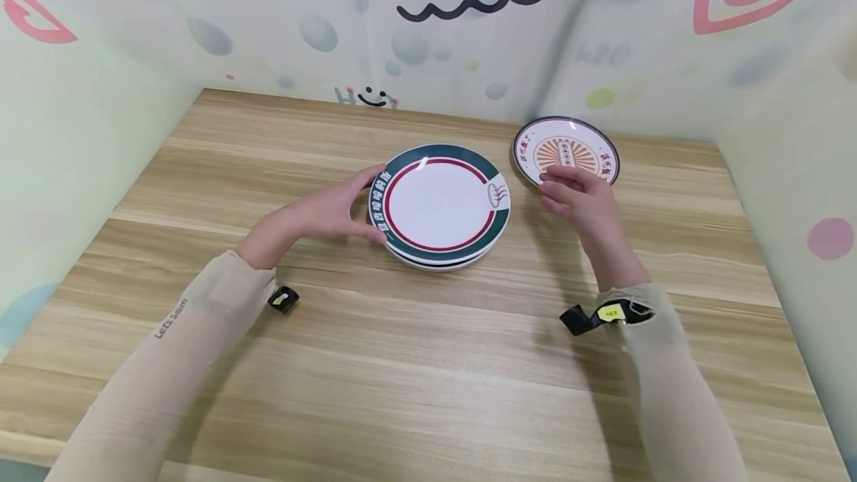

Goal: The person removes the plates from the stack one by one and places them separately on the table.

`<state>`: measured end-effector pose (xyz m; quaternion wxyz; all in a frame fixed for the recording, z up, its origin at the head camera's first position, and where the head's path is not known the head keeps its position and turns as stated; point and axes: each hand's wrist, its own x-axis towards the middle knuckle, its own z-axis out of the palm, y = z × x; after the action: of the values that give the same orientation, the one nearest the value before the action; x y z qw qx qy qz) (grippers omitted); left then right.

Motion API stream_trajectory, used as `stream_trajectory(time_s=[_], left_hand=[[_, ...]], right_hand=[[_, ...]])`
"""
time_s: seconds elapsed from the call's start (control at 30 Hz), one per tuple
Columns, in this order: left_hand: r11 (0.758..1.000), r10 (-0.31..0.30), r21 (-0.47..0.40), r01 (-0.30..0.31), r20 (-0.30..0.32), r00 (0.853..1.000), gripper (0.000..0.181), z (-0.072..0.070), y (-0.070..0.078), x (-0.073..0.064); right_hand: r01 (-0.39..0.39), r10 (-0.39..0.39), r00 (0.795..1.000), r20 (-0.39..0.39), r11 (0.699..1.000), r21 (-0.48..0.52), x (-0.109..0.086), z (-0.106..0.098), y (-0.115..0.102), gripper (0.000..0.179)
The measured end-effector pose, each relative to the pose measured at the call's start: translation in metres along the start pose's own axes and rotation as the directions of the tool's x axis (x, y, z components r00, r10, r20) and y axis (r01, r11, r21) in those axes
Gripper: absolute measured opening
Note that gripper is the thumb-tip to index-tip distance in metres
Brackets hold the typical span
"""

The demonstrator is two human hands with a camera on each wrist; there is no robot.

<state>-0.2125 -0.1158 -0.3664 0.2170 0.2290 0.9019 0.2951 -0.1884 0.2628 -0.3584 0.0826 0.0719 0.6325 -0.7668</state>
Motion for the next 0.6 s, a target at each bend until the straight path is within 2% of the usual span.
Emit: stream_trajectory(time_s=[0.3,0.6], left_hand=[[1.000,-0.005,0.002,0.005,0.002,1.000,0.122,-0.001,0.002,-0.001],[1.000,-0.013,0.005,0.013,0.008,1.000,0.122,-0.001,0.002,-0.001]], right_hand=[[0.008,-0.006,1.000,0.021,0.997,-0.071,-0.001,0.011,0.002,0.026],[-0.010,0.016,0.999,0.036,0.988,-0.154,-0.004,0.021,0.001,0.039]])
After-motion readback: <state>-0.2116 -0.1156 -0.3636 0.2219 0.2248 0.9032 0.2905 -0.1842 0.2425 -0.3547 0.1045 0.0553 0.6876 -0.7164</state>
